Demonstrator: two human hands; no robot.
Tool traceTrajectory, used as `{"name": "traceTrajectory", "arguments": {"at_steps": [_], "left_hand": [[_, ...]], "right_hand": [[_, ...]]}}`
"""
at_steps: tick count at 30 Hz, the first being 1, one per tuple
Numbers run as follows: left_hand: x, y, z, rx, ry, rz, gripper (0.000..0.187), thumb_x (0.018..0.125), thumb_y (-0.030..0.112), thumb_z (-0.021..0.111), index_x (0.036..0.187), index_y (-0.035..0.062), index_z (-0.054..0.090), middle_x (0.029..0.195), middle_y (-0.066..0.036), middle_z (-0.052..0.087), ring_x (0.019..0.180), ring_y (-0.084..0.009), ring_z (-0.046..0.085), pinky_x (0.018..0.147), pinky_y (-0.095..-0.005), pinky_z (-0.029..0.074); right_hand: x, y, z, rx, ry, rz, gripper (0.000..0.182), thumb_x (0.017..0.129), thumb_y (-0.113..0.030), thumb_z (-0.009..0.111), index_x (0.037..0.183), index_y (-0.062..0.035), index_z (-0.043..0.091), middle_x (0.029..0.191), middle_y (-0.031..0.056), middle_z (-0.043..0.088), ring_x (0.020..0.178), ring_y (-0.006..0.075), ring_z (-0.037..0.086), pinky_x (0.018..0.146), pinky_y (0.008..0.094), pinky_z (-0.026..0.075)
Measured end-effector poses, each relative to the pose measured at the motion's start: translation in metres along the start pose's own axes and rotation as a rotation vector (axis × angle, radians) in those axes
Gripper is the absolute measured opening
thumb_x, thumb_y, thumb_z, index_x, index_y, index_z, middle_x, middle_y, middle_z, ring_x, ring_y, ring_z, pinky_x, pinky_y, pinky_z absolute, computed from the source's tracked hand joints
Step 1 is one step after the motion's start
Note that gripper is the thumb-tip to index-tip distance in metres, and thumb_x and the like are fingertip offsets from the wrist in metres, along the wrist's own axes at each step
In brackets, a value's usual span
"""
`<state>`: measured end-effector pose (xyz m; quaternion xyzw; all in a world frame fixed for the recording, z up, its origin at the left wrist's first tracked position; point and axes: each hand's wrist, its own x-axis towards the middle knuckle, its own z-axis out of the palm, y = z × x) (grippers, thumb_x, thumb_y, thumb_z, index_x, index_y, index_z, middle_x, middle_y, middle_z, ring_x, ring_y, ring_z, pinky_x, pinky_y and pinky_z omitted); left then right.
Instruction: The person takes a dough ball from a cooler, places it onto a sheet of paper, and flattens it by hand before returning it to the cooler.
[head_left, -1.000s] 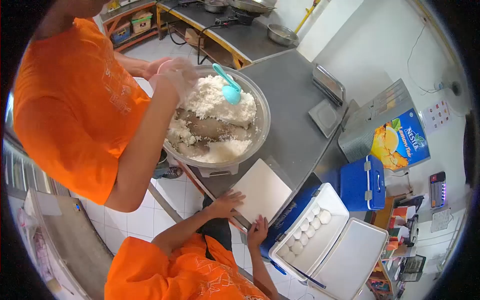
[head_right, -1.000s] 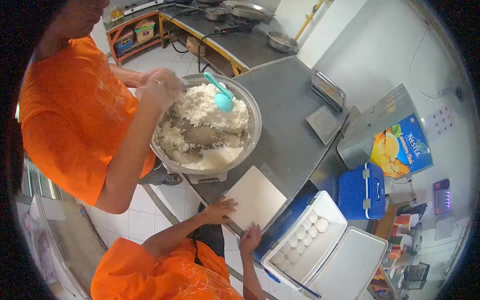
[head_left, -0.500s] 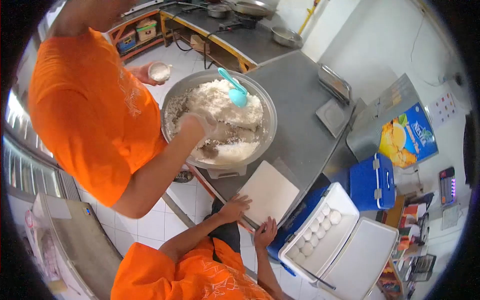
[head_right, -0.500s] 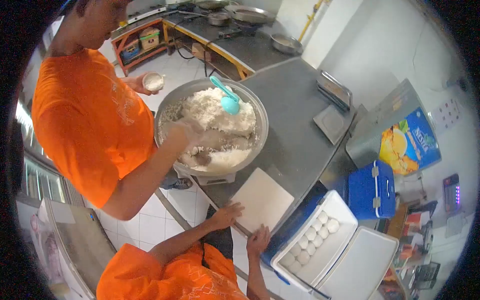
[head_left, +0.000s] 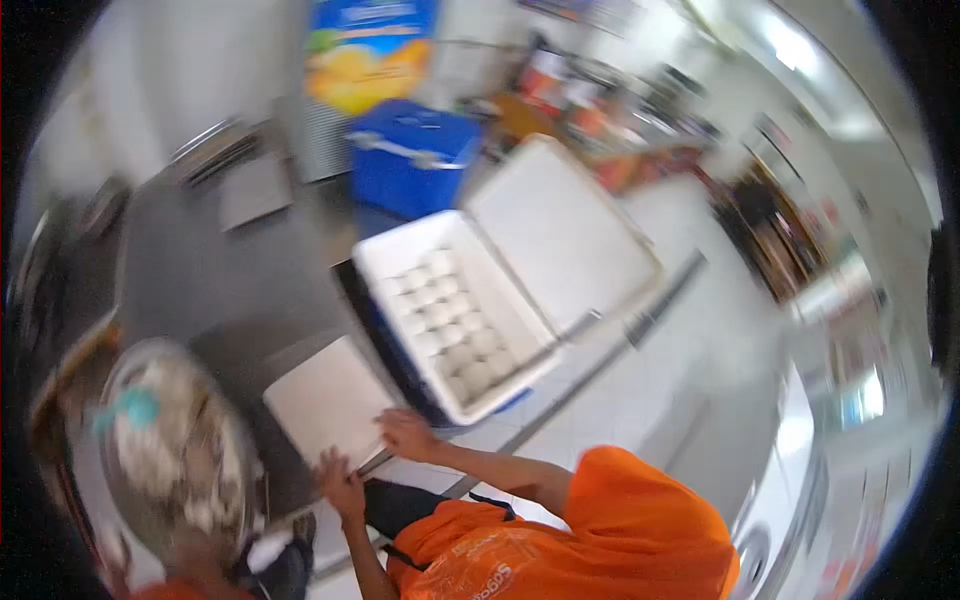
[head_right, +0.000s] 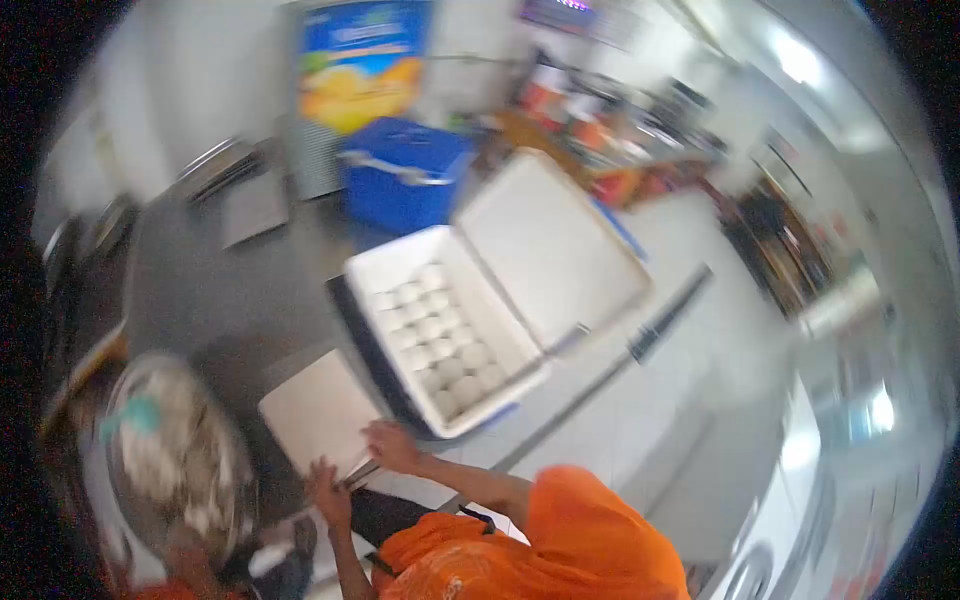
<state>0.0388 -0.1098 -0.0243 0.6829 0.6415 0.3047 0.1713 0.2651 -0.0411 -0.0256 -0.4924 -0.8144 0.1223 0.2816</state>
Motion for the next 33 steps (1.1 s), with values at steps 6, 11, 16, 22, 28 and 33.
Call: {"name": "traceTrajectory", "arguments": {"at_steps": [6,11,16,22,28,33], "left_hand": [[0.007,0.006,0.001,0.004,0.030,-0.003,0.031,0.076,-0.002,0.063,0.106,0.0025,0.069,0.143,-0.012,0.055,0.140,-0.0353,0.042,0.117,-0.0582,0.022],[0.006,0.001,0.000,0.017,0.038,0.007,0.029,0.076,-0.004,0.064,0.104,0.0018,0.068,0.142,-0.014,0.056,0.139,-0.0369,0.044,0.116,-0.0583,0.023],[0.007,0.013,-0.009,0.083,0.043,0.057,0.029,0.077,-0.003,0.062,0.104,0.0014,0.068,0.141,-0.013,0.057,0.138,-0.0365,0.045,0.115,-0.0578,0.027],[0.006,0.009,-0.005,0.131,0.059,0.081,0.031,0.075,-0.001,0.062,0.105,0.0037,0.067,0.141,-0.013,0.057,0.138,-0.0353,0.045,0.114,-0.0576,0.030],[0.008,0.006,0.000,0.132,0.103,0.101,0.033,0.073,0.001,0.063,0.106,0.0056,0.066,0.140,-0.012,0.058,0.137,-0.0354,0.046,0.113,-0.0577,0.030],[0.006,-0.005,0.014,0.064,0.152,0.076,0.025,0.075,0.010,0.066,0.099,0.0080,0.071,0.134,-0.012,0.062,0.132,-0.0358,0.051,0.114,-0.0541,0.031]], "right_hand": [[0.016,0.000,-0.014,0.126,0.169,-0.151,0.019,0.082,-0.010,0.068,0.099,-0.0023,0.064,0.107,0.0088,0.063,0.101,0.0286,0.057,0.092,0.0394,0.048],[0.009,-0.005,-0.013,0.173,0.116,-0.068,0.016,0.082,-0.010,0.068,0.095,-0.0019,0.062,0.111,0.0081,0.061,0.104,0.0280,0.055,0.092,0.0404,0.047],[0.012,-0.006,-0.009,0.141,0.136,-0.087,0.014,0.082,-0.010,0.068,0.092,-0.0030,0.061,0.113,0.0078,0.060,0.106,0.0286,0.054,0.092,0.0409,0.046],[0.016,-0.008,-0.016,0.094,0.110,-0.123,0.015,0.084,-0.012,0.066,0.094,-0.0031,0.059,0.114,0.0077,0.055,0.104,0.0284,0.051,0.091,0.0424,0.044],[0.017,-0.007,-0.015,0.033,0.080,-0.159,0.016,0.084,-0.015,0.065,0.093,-0.0033,0.060,0.116,0.0082,0.054,0.104,0.0295,0.051,0.091,0.0411,0.044],[0.017,0.007,0.006,0.167,0.206,-0.107,0.010,0.073,-0.012,0.066,0.075,-0.0075,0.058,0.091,0.0134,0.063,0.095,0.0350,0.060,0.086,0.0488,0.045]]}}
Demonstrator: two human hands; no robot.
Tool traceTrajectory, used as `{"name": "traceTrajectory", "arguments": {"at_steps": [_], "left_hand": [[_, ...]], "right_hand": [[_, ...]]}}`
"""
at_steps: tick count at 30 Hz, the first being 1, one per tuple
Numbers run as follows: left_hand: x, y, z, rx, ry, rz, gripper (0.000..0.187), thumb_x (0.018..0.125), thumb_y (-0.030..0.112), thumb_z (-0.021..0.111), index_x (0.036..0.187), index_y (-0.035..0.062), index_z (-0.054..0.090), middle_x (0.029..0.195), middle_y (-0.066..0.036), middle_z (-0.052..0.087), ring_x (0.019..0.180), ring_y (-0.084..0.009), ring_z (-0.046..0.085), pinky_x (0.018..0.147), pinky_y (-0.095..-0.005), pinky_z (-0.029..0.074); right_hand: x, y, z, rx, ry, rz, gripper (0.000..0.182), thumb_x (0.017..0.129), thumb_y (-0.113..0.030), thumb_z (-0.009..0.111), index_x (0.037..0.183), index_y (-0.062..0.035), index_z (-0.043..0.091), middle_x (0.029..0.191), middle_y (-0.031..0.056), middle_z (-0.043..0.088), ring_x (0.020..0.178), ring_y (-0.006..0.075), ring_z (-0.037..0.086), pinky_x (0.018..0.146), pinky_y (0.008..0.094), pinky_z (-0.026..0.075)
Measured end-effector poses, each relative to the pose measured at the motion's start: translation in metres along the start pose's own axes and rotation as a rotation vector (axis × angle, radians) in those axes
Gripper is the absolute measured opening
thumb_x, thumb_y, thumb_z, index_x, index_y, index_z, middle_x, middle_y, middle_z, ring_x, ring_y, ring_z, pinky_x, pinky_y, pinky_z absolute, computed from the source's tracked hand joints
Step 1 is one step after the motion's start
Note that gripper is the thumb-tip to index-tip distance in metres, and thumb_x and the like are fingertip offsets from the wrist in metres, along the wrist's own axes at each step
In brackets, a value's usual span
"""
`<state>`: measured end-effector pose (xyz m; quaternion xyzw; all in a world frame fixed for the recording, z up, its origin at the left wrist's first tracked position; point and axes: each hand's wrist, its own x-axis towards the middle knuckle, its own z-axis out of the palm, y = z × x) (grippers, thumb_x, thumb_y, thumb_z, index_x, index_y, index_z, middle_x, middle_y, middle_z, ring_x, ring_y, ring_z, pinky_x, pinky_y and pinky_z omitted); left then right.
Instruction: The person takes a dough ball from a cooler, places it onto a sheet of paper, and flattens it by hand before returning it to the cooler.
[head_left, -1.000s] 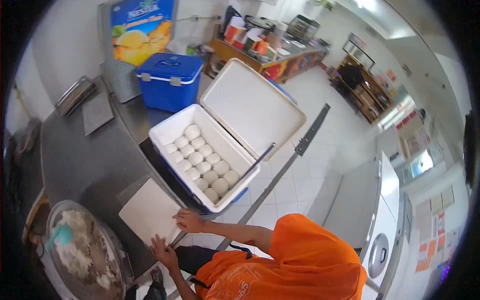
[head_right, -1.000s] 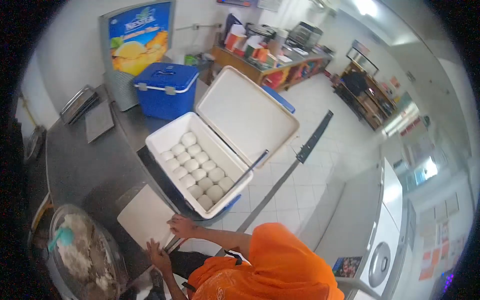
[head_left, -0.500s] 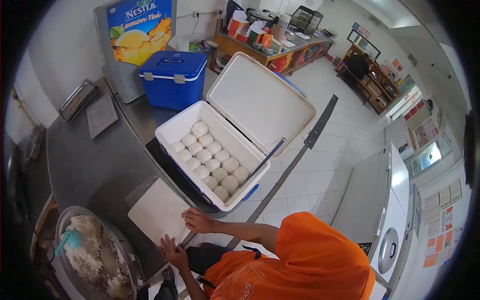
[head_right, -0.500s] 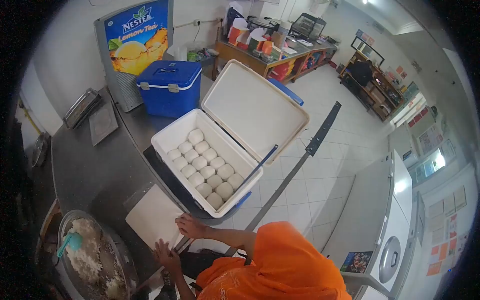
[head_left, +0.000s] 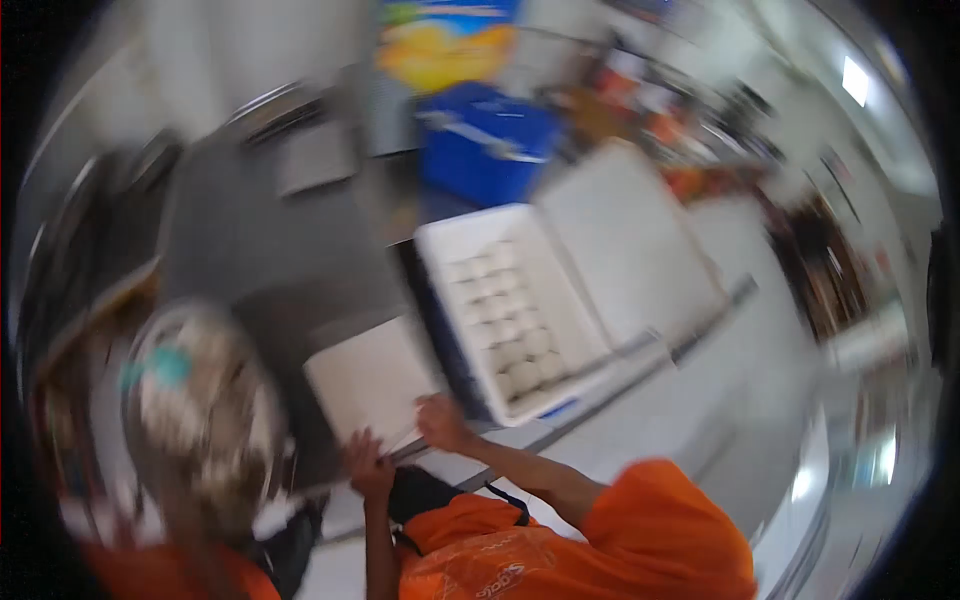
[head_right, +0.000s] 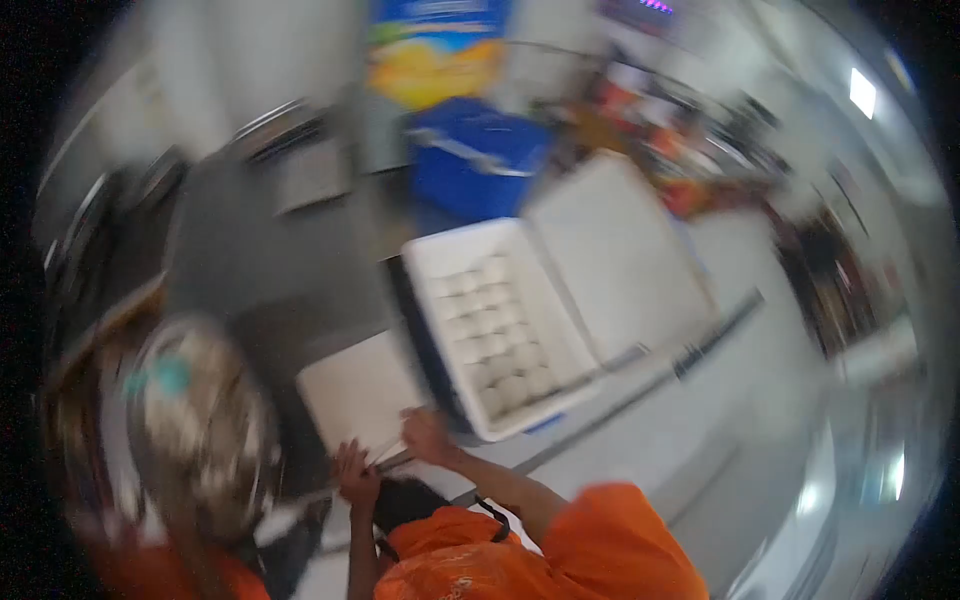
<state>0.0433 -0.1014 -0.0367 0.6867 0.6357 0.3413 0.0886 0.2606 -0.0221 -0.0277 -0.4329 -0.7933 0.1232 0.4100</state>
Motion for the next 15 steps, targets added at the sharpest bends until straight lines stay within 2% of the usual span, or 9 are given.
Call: {"name": "traceTrajectory", "arguments": {"at_steps": [1,2,4,5,6,7,10,11,15], "left_hand": [[0.005,0.007,-0.006,0.013,0.051,0.007,0.027,0.075,0.013,0.068,0.102,0.0088,0.072,0.134,-0.011,0.063,0.132,-0.0346,0.052,0.114,-0.0535,0.032],[0.007,0.010,-0.014,-0.044,0.028,-0.018,0.027,0.076,0.015,0.069,0.102,0.0093,0.072,0.135,-0.009,0.062,0.132,-0.0328,0.052,0.113,-0.0521,0.034],[0.004,0.008,-0.020,-0.033,0.044,-0.003,0.027,0.079,0.013,0.067,0.105,0.0097,0.069,0.137,-0.007,0.060,0.134,-0.0302,0.049,0.113,-0.0502,0.036],[0.003,0.010,-0.024,-0.028,0.059,-0.050,0.026,0.080,0.010,0.066,0.105,0.0104,0.067,0.137,-0.007,0.060,0.135,-0.0294,0.049,0.113,-0.0496,0.035],[0.001,0.008,-0.025,-0.011,0.067,-0.044,0.024,0.081,0.011,0.066,0.105,0.0109,0.067,0.138,-0.006,0.059,0.136,-0.0284,0.047,0.114,-0.0503,0.035],[-0.001,0.003,-0.024,-0.021,0.031,-0.051,0.025,0.081,0.012,0.067,0.106,0.0114,0.067,0.141,-0.005,0.057,0.138,-0.0271,0.046,0.115,-0.0505,0.034],[0.000,0.009,-0.025,-0.002,0.017,-0.068,0.025,0.081,0.014,0.069,0.106,0.0117,0.067,0.144,-0.004,0.054,0.139,-0.0254,0.044,0.115,-0.0500,0.033],[-0.001,0.006,-0.024,0.018,-0.028,-0.085,0.029,0.081,0.017,0.067,0.110,0.0156,0.067,0.147,-0.003,0.052,0.140,-0.0241,0.043,0.116,-0.0489,0.033],[-0.002,0.009,-0.025,-0.011,0.001,-0.077,0.029,0.081,0.018,0.068,0.110,0.0167,0.067,0.147,-0.002,0.052,0.140,-0.0237,0.043,0.116,-0.0485,0.033]], "right_hand": [[0.003,0.006,-0.002,-0.077,-0.139,-0.078,0.008,0.069,-0.011,0.066,0.070,-0.0088,0.058,0.082,0.0121,0.063,0.091,0.0364,0.062,0.081,0.0497,0.045],[-0.001,0.007,-0.006,-0.051,-0.221,-0.115,0.008,0.072,-0.007,0.062,0.075,-0.0068,0.055,0.092,0.0160,0.061,0.090,0.0379,0.056,0.080,0.0516,0.043],[0.013,-0.016,-0.010,-0.152,-0.209,-0.062,0.010,0.074,-0.006,0.061,0.082,-0.0023,0.057,0.099,0.0193,0.063,0.097,0.0393,0.058,0.090,0.0536,0.042],[0.003,-0.004,0.000,-0.128,-0.328,0.079,0.013,0.078,-0.007,0.060,0.089,-0.0006,0.058,0.110,0.0195,0.062,0.106,0.0407,0.055,0.095,0.0546,0.041],[0.012,-0.018,-0.008,-0.135,-0.298,-0.030,0.014,0.081,-0.007,0.059,0.094,-0.0005,0.058,0.117,0.0188,0.060,0.113,0.0417,0.051,0.097,0.0549,0.040],[0.009,-0.020,-0.005,-0.183,-0.301,-0.020,0.014,0.082,-0.007,0.060,0.094,-0.0012,0.058,0.122,0.0174,0.057,0.116,0.0411,0.048,0.097,0.0540,0.039],[0.011,-0.020,-0.006,-0.180,-0.311,0.000,0.011,0.083,-0.005,0.060,0.092,-0.0003,0.057,0.121,0.0158,0.056,0.114,0.0393,0.047,0.096,0.0514,0.038],[0.013,-0.021,-0.005,-0.183,-0.313,-0.004,0.011,0.083,-0.005,0.060,0.092,-0.0003,0.057,0.121,0.0158,0.056,0.114,0.0393,0.047,0.096,0.0514,0.038],[0.011,-0.020,-0.007,-0.176,-0.319,-0.024,0.010,0.083,-0.003,0.059,0.092,0.0001,0.057,0.121,0.0161,0.057,0.112,0.0386,0.048,0.096,0.0502,0.038]]}}
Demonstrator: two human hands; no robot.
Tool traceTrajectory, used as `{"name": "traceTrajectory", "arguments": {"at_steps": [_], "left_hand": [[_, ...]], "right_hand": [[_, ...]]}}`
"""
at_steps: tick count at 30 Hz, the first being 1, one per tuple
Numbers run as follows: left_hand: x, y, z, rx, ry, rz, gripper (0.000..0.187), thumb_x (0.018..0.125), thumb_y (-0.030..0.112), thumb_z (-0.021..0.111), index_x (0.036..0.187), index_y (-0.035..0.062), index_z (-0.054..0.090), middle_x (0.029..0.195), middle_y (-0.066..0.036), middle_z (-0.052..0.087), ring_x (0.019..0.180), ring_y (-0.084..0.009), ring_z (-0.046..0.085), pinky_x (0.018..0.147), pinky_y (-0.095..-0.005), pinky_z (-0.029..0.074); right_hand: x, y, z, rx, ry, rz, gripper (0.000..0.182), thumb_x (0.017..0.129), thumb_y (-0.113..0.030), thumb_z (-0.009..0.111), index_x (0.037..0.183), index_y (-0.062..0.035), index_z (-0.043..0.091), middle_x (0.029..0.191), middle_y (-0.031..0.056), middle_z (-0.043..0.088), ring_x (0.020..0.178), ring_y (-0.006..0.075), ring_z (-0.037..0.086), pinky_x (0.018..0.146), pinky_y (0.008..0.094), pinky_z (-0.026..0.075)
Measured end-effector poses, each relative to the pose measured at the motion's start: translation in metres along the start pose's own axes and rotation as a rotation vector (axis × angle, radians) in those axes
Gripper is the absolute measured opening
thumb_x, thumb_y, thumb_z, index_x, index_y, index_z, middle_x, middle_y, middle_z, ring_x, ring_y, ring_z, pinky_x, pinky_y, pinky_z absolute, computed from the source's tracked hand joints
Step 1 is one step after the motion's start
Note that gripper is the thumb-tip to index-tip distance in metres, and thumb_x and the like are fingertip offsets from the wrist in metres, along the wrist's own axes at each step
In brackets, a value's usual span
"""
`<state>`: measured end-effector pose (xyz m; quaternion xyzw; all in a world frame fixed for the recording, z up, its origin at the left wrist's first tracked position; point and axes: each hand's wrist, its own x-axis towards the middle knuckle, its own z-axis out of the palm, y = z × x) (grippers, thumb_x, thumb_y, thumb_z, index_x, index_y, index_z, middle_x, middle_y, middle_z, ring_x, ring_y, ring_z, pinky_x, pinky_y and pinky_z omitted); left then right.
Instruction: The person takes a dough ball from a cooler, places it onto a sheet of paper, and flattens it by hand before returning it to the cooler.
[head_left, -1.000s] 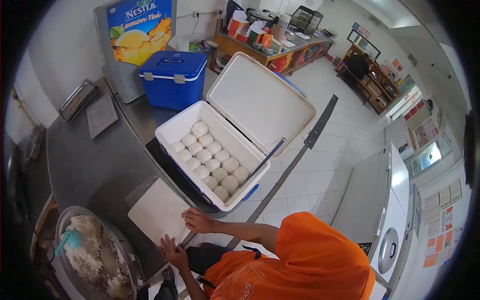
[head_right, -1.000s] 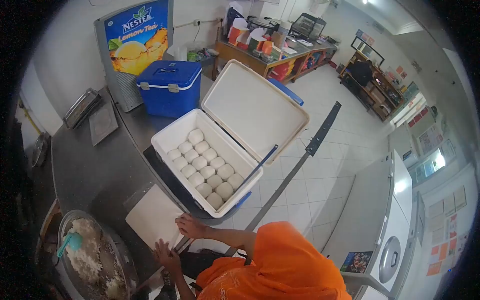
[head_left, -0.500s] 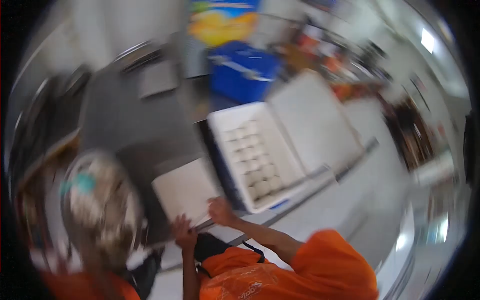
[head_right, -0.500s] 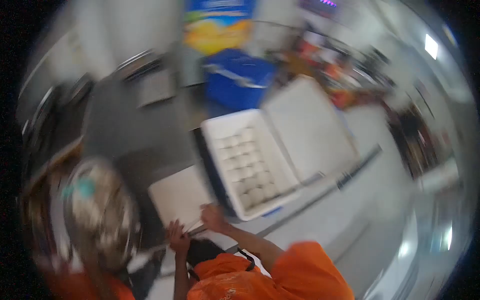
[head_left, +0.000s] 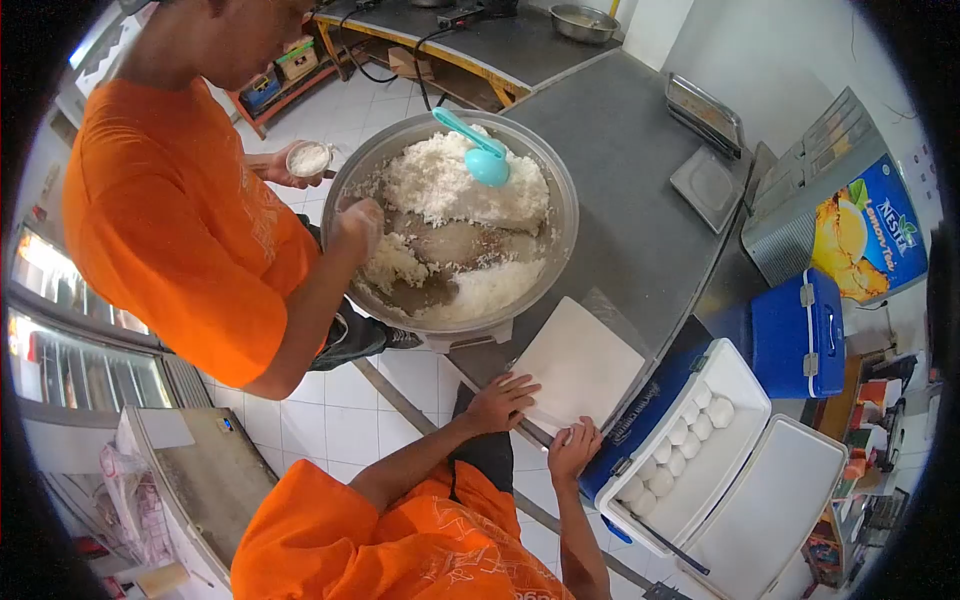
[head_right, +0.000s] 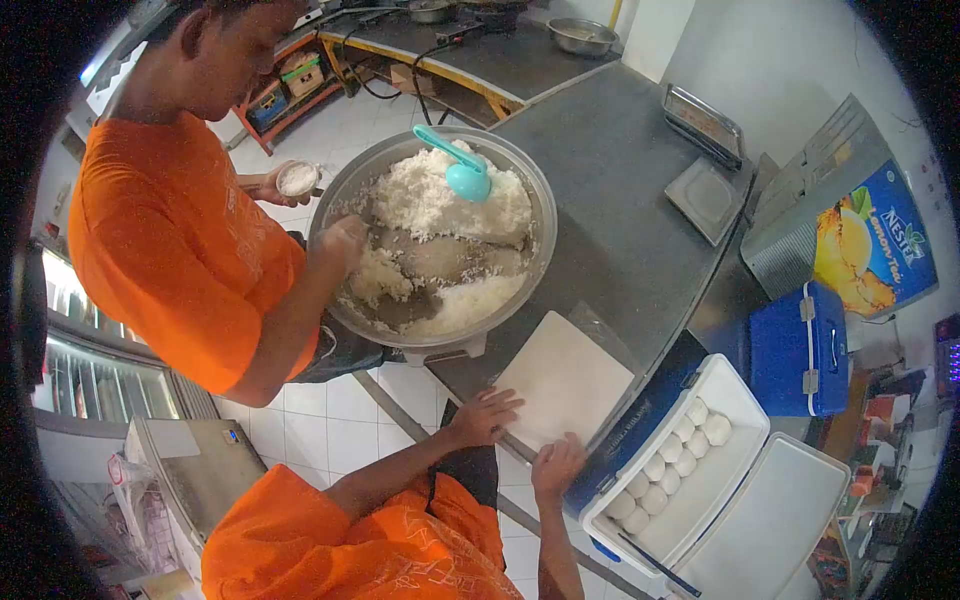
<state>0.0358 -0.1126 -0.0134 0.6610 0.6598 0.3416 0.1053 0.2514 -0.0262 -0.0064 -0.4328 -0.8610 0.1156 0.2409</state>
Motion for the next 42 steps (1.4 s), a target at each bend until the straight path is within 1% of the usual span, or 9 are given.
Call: {"name": "traceTrajectory", "arguments": {"at_steps": [2,13,17,19,22,25,33,34,42], "left_hand": [[0.001,0.000,0.000,0.012,0.001,0.016,0.028,0.081,0.018,0.072,0.109,0.0123,0.067,0.146,-0.004,0.052,0.140,-0.0241,0.043,0.115,-0.0485,0.033],[0.000,-0.002,0.002,0.029,-0.021,0.001,0.027,0.081,0.020,0.069,0.107,0.0156,0.068,0.146,-0.002,0.053,0.139,-0.0234,0.044,0.116,-0.0491,0.033],[0.001,-0.001,0.003,0.031,0.003,0.023,0.025,0.081,0.017,0.070,0.105,0.0119,0.066,0.145,-0.003,0.052,0.140,-0.0248,0.043,0.115,-0.0480,0.033],[0.001,0.000,0.003,0.031,0.012,0.025,0.025,0.081,0.016,0.070,0.105,0.0119,0.066,0.145,-0.004,0.053,0.139,-0.0251,0.044,0.114,-0.0483,0.034],[0.001,0.002,-0.002,0.023,0.016,0.026,0.025,0.080,0.016,0.069,0.104,0.0117,0.066,0.145,-0.004,0.053,0.139,-0.0256,0.044,0.114,-0.0487,0.034],[0.000,-0.001,0.001,0.018,0.026,0.032,0.025,0.081,0.016,0.068,0.106,0.0112,0.066,0.144,-0.005,0.053,0.140,-0.0262,0.043,0.114,-0.0491,0.034],[-0.006,-0.003,0.008,0.025,0.037,0.022,0.026,0.085,0.016,0.063,0.110,0.0109,0.067,0.147,-0.006,0.051,0.141,-0.0264,0.042,0.115,-0.0496,0.032],[-0.004,-0.004,0.008,0.002,-0.020,0.005,0.025,0.085,0.016,0.064,0.110,0.0118,0.066,0.148,-0.005,0.050,0.141,-0.0257,0.041,0.116,-0.0496,0.031],[-0.007,-0.004,0.012,-0.002,0.000,-0.010,0.025,0.086,0.016,0.065,0.111,0.0113,0.064,0.149,-0.005,0.048,0.144,-0.0252,0.037,0.117,-0.0496,0.031]], "right_hand": [[0.001,0.001,0.000,-0.010,0.015,-0.016,0.009,0.083,-0.003,0.059,0.092,0.0002,0.057,0.121,0.0162,0.057,0.111,0.0384,0.048,0.096,0.0499,0.038],[-0.001,0.002,0.001,0.009,0.022,0.002,0.015,0.081,-0.005,0.061,0.095,-0.0021,0.056,0.122,0.0218,0.056,0.113,0.0429,0.049,0.096,0.0554,0.037],[0.004,-0.003,-0.007,-0.005,0.005,-0.026,0.012,0.082,-0.004,0.061,0.094,0.0001,0.058,0.122,0.0167,0.057,0.112,0.0389,0.048,0.095,0.0503,0.039],[0.001,0.001,-0.002,0.028,-0.010,0.003,0.013,0.082,-0.006,0.060,0.093,-0.0017,0.056,0.119,0.0223,0.056,0.110,0.0452,0.050,0.097,0.0575,0.036],[-0.002,0.002,0.004,0.017,0.005,0.031,0.013,0.082,-0.006,0.060,0.093,-0.0016,0.056,0.118,0.0233,0.056,0.111,0.0453,0.050,0.098,0.0586,0.035],[-0.003,0.003,0.002,-0.049,-0.002,0.010,0.012,0.084,-0.006,0.059,0.094,-0.0003,0.058,0.121,0.0173,0.057,0.111,0.0390,0.048,0.094,0.0506,0.039],[-0.004,0.008,0.009,-0.063,0.094,-0.076,0.011,0.081,-0.005,0.060,0.089,0.0018,0.055,0.116,0.0201,0.057,0.107,0.0421,0.051,0.093,0.0536,0.040],[-0.003,0.005,0.001,-0.037,0.003,-0.014,0.012,0.081,-0.005,0.061,0.090,0.0011,0.056,0.118,0.0194,0.056,0.110,0.0412,0.049,0.093,0.0532,0.039],[-0.001,-0.003,-0.003,0.001,0.000,-0.013,0.009,0.083,-0.006,0.058,0.087,0.0007,0.055,0.115,0.0190,0.055,0.108,0.0409,0.049,0.090,0.0552,0.039]]}}
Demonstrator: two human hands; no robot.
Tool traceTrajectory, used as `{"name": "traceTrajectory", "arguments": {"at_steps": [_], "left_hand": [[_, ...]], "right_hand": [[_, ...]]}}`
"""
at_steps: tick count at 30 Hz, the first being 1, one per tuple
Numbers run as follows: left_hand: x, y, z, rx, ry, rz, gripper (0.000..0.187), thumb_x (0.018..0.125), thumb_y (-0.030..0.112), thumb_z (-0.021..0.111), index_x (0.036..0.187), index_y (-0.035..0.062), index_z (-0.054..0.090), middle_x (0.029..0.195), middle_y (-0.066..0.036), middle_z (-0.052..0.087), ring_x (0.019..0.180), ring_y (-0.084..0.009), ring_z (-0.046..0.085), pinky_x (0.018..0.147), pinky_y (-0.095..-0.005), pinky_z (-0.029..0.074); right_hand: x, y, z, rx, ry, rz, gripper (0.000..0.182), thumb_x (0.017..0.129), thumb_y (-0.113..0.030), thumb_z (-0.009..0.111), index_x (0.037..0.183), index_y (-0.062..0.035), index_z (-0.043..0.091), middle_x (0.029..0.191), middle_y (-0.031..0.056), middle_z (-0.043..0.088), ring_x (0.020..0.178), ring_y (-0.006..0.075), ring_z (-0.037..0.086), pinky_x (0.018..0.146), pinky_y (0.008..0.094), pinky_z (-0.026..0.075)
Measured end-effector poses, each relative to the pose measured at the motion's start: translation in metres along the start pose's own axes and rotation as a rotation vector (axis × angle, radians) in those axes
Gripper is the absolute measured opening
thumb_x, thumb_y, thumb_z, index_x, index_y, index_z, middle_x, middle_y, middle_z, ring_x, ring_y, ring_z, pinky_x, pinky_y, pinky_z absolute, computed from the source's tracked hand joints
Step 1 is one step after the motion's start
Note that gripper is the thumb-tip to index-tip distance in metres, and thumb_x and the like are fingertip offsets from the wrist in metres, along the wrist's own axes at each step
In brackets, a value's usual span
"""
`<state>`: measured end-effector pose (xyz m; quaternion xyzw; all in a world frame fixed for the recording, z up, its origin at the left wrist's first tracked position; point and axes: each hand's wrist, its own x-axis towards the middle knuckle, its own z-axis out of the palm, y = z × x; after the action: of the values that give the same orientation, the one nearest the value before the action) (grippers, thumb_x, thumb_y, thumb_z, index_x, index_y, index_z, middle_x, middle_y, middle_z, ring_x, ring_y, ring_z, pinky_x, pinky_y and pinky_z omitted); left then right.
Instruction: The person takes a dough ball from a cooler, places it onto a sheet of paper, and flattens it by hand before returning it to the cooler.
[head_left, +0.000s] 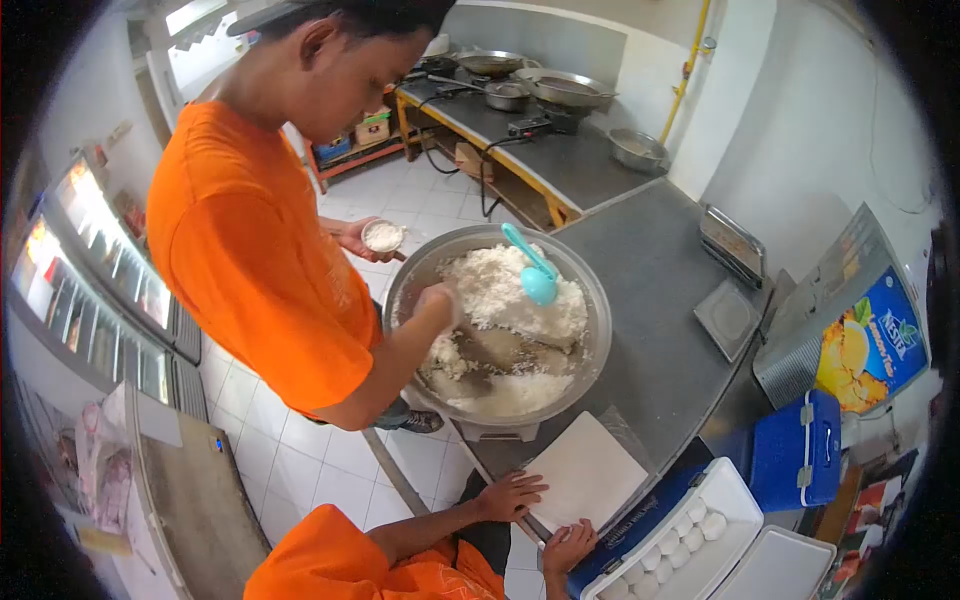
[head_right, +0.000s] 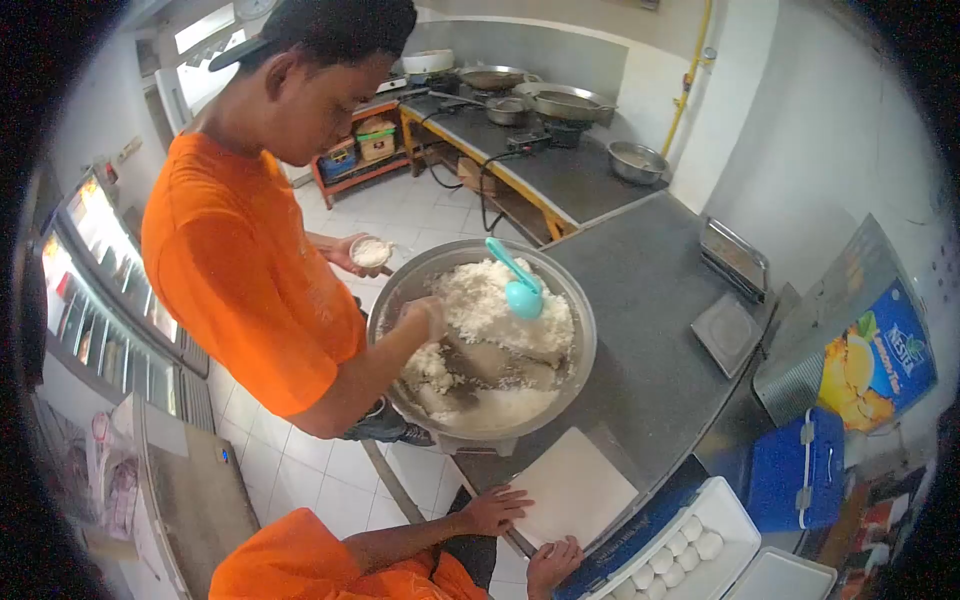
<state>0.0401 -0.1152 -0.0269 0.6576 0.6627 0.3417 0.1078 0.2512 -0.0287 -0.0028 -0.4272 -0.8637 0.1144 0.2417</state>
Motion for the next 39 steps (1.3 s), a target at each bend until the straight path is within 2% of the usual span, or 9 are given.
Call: {"name": "traceTrajectory", "arguments": {"at_steps": [2,6,14,19,22,24,33,39], "left_hand": [[-0.002,0.000,0.003,-0.021,0.012,0.020,0.025,0.087,0.015,0.064,0.112,0.0112,0.064,0.150,-0.005,0.047,0.145,-0.0253,0.036,0.117,-0.0498,0.030],[-0.001,-0.003,0.005,0.013,-0.030,0.013,0.024,0.088,0.015,0.062,0.112,0.0114,0.064,0.150,-0.005,0.047,0.143,-0.0245,0.039,0.116,-0.0496,0.031],[-0.001,0.000,0.001,0.008,0.031,0.037,0.025,0.087,0.015,0.064,0.111,0.0108,0.064,0.150,-0.005,0.047,0.145,-0.0245,0.035,0.118,-0.0497,0.029],[0.000,-0.002,0.004,-0.028,-0.007,0.009,0.024,0.086,0.014,0.064,0.110,0.0109,0.065,0.150,-0.004,0.048,0.145,-0.0239,0.035,0.118,-0.0493,0.029],[-0.001,-0.002,0.004,-0.025,-0.009,0.012,0.024,0.086,0.014,0.064,0.110,0.0110,0.065,0.150,-0.004,0.048,0.145,-0.0240,0.036,0.118,-0.0489,0.029],[0.000,-0.003,0.003,-0.008,0.015,0.021,0.024,0.086,0.013,0.064,0.110,0.0110,0.065,0.149,-0.005,0.048,0.145,-0.0243,0.036,0.118,-0.0487,0.029],[-0.001,-0.009,0.007,0.001,0.017,0.075,0.023,0.087,0.018,0.063,0.108,0.0111,0.064,0.151,-0.004,0.046,0.145,-0.0254,0.035,0.116,-0.0505,0.031],[-0.002,-0.007,0.005,0.000,0.017,0.064,0.024,0.085,0.013,0.065,0.109,0.0112,0.066,0.150,-0.004,0.047,0.145,-0.0255,0.035,0.116,-0.0508,0.031]], "right_hand": [[-0.002,0.000,-0.001,-0.031,-0.027,0.027,0.010,0.084,-0.004,0.058,0.091,0.0028,0.056,0.120,0.0187,0.054,0.113,0.0399,0.048,0.094,0.0524,0.039],[-0.001,-0.001,-0.003,-0.031,-0.014,0.007,0.010,0.084,-0.004,0.058,0.091,0.0031,0.056,0.119,0.0190,0.055,0.110,0.0402,0.048,0.092,0.0524,0.039],[0.001,0.001,-0.001,-0.018,0.008,-0.042,0.009,0.084,-0.003,0.057,0.089,0.0048,0.057,0.117,0.0196,0.056,0.109,0.0401,0.048,0.093,0.0524,0.039],[-0.001,0.005,0.003,-0.024,0.006,-0.015,0.011,0.083,-0.003,0.058,0.090,0.0048,0.056,0.119,0.0194,0.055,0.109,0.0401,0.048,0.092,0.0537,0.039],[-0.002,0.006,0.004,-0.023,0.016,-0.022,0.010,0.083,-0.005,0.059,0.090,0.0020,0.056,0.118,0.0199,0.056,0.108,0.0432,0.051,0.091,0.0559,0.040],[0.000,0.004,0.001,-0.039,-0.018,-0.016,0.010,0.084,-0.004,0.057,0.090,0.0036,0.056,0.119,0.0195,0.055,0.108,0.0398,0.048,0.090,0.0527,0.040],[-0.004,0.011,0.011,-0.054,0.065,-0.046,0.007,0.083,-0.004,0.056,0.088,0.0010,0.053,0.115,0.0192,0.056,0.103,0.0397,0.050,0.086,0.0509,0.041],[-0.002,0.008,0.008,-0.032,0.045,-0.048,0.009,0.083,-0.002,0.056,0.090,0.0014,0.053,0.115,0.0207,0.056,0.103,0.0407,0.049,0.086,0.0523,0.040]]}}
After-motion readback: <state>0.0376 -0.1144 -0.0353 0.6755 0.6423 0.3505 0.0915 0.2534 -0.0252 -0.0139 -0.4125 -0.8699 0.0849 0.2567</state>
